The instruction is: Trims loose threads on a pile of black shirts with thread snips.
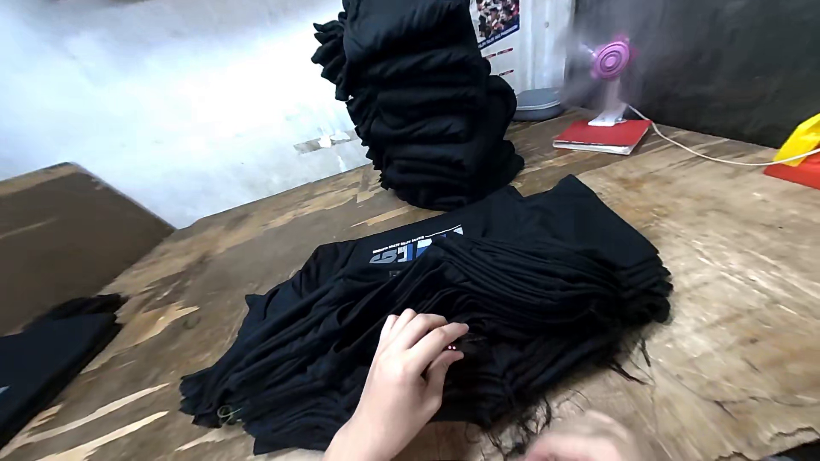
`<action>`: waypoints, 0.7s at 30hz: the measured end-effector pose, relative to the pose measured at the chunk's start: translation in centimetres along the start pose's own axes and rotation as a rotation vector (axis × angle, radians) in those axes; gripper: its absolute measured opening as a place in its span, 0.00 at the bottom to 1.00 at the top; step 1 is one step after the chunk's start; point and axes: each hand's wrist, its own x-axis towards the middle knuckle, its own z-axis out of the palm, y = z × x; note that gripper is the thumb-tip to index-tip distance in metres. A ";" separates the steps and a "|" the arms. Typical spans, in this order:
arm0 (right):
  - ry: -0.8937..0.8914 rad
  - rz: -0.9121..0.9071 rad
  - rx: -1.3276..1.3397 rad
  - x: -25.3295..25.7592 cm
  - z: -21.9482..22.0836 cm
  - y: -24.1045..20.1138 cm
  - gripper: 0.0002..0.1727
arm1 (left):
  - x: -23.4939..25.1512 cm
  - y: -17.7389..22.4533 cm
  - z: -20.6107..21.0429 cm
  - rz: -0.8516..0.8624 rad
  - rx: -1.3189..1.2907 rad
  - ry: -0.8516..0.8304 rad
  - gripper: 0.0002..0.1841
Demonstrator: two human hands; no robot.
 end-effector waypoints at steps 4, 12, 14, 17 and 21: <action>0.646 0.167 -0.353 4.8 4.5 -0.6 0.29 | -0.3 0.5 1.0 -0.124 -0.083 0.042 0.15; 0.739 -0.081 0.017 3.0 5.9 -0.3 0.05 | -1.6 0.9 0.0 0.081 0.001 0.125 0.06; 0.722 -0.082 0.046 2.4 5.7 -0.1 0.05 | -1.5 1.4 0.1 0.145 0.053 0.116 0.08; 0.708 -0.095 0.044 2.4 5.6 0.1 0.05 | -1.1 1.8 1.0 0.230 0.087 0.091 0.10; 0.600 -0.104 0.014 1.7 4.8 0.1 0.06 | -0.8 2.0 1.5 0.203 0.063 0.068 0.09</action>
